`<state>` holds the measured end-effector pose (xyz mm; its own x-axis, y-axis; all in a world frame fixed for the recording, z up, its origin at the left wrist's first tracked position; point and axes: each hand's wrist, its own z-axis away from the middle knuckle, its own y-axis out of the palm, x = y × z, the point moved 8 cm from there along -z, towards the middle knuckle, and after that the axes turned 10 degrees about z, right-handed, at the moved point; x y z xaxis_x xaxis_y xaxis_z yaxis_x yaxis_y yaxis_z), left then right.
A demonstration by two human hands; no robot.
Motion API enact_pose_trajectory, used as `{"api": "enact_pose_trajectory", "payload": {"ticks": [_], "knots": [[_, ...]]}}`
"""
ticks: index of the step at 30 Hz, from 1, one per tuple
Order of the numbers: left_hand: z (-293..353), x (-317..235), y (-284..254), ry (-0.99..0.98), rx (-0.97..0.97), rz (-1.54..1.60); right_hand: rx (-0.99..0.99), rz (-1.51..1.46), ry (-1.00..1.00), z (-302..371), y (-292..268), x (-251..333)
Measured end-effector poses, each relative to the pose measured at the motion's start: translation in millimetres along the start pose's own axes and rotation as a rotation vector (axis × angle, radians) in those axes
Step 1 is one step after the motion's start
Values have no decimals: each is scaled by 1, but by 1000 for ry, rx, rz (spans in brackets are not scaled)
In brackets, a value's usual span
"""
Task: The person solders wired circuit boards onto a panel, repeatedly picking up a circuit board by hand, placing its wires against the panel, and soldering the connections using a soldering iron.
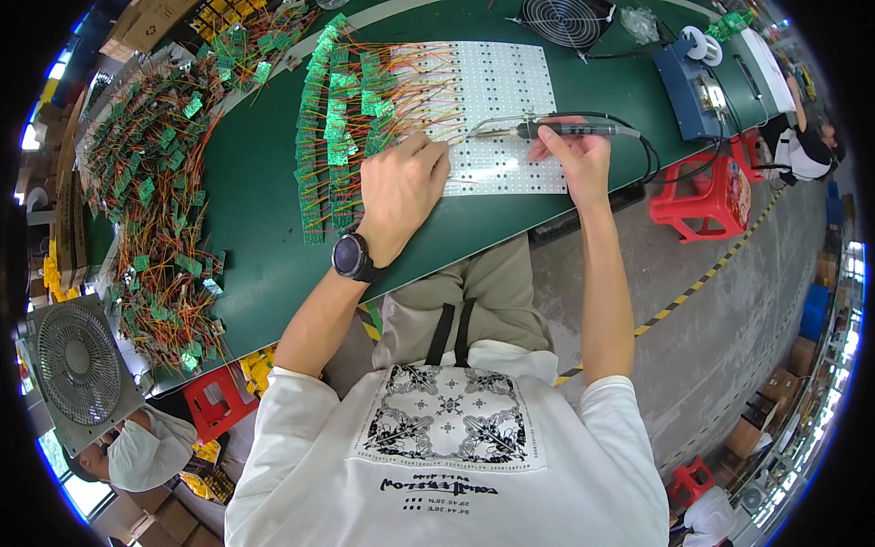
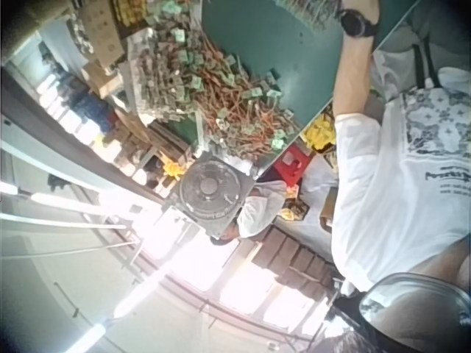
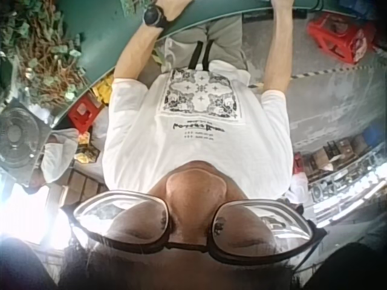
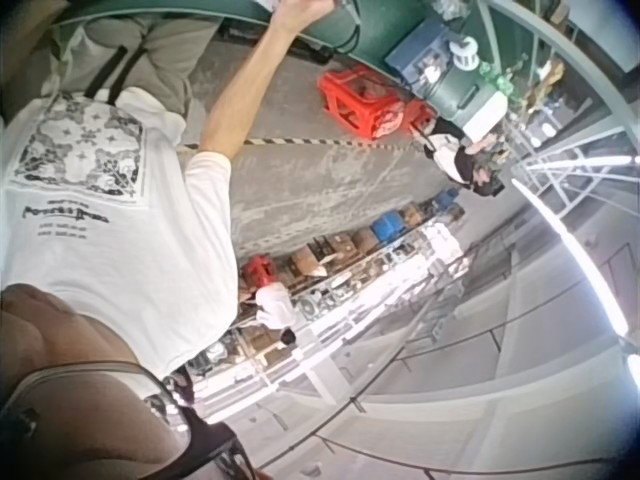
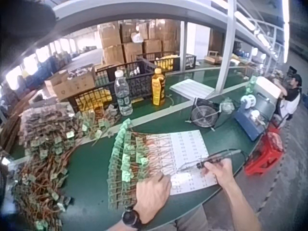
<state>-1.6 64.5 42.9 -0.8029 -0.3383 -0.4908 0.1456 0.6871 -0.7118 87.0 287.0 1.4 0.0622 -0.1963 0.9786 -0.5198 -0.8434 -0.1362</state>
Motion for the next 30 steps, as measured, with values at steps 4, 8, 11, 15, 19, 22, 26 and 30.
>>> {"api": "enact_pose_trajectory", "payload": {"ticks": [4,8,11,15,19,22,26,30], "knots": [[1,1,0,-4,-8,-2,15,23,-12,0,1,0],[1,0,0,-2,-7,4,8,-7,0,-1,1,2],[1,0,-1,-6,-7,10,5,-16,2,0,1,1],[1,1,0,-19,-13,24,8,-5,7,0,0,-1],[1,1,-1,-13,-26,27,3,-1,1,-1,1,1],[1,1,-1,-18,-24,27,4,-2,-1,0,1,0],[1,0,-1,-25,-22,35,8,9,-6,0,1,1],[1,0,-1,-31,-18,33,8,9,-7,0,2,2]]}}
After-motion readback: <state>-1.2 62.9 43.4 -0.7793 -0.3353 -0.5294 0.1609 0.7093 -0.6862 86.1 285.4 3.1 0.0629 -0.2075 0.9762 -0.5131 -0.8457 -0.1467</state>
